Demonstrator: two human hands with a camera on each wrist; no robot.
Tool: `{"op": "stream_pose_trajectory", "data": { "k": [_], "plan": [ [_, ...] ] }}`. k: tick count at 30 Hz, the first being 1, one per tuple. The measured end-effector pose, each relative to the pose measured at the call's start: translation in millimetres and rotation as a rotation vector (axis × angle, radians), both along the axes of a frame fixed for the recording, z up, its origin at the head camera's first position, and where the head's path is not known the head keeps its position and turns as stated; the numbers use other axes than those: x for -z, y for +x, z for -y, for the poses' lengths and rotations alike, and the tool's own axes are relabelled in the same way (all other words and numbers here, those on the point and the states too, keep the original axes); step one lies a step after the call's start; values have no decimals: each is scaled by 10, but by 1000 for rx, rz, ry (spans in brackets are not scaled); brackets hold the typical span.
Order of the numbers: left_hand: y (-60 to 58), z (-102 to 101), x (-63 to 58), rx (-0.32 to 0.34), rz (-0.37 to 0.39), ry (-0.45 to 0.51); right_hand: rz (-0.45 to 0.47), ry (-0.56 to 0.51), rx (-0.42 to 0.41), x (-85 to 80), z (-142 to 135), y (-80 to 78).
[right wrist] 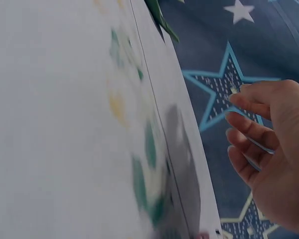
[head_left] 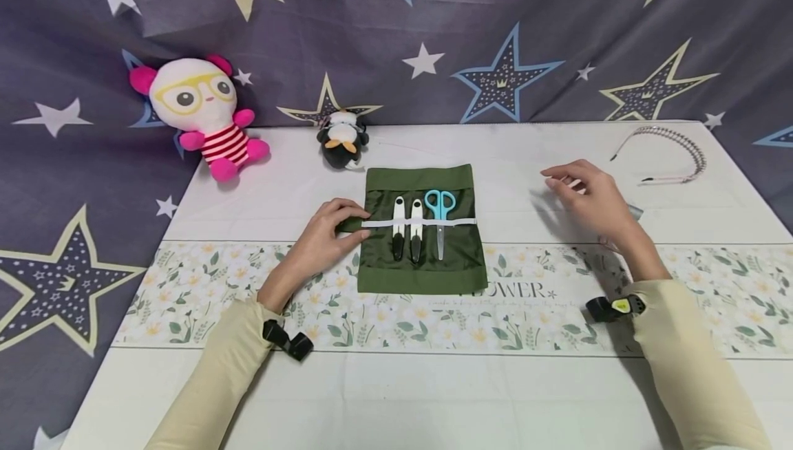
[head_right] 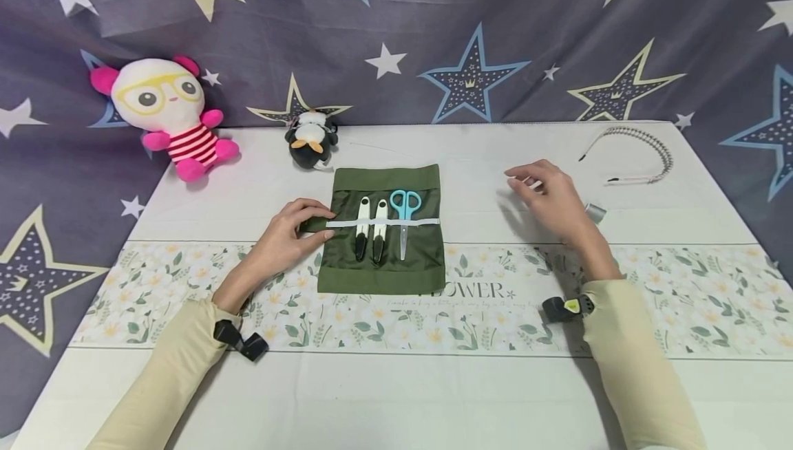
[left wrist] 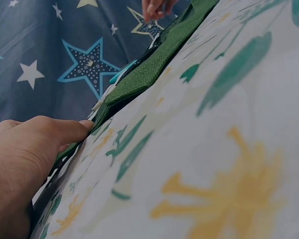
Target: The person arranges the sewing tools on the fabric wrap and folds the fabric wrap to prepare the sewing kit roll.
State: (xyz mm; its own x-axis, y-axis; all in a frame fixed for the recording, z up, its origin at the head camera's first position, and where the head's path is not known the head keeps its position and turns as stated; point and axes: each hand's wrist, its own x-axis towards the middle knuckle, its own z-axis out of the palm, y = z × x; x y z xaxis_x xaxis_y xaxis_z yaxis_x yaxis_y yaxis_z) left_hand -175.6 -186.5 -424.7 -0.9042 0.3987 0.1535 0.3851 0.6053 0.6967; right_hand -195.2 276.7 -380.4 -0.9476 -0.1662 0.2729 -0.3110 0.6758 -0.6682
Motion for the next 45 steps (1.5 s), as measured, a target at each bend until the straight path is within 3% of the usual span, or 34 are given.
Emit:
{"op": "stream_pose_trajectory", "data": {
  "k": [15, 30, 37, 45],
  "plan": [
    [8, 1, -9, -1, 4, 3, -38, 7, 113, 25, -558, 355],
    [5, -6, -13, 4, 3, 0, 5, -20, 183, 96, -820, 798],
    [-5, -16, -15, 7, 4, 5, 44, 13, 193, 130, -912, 919],
    [4, -8, -21, 4, 6, 8, 157, 69, 231, 214, -969, 1072]
  ]
}}
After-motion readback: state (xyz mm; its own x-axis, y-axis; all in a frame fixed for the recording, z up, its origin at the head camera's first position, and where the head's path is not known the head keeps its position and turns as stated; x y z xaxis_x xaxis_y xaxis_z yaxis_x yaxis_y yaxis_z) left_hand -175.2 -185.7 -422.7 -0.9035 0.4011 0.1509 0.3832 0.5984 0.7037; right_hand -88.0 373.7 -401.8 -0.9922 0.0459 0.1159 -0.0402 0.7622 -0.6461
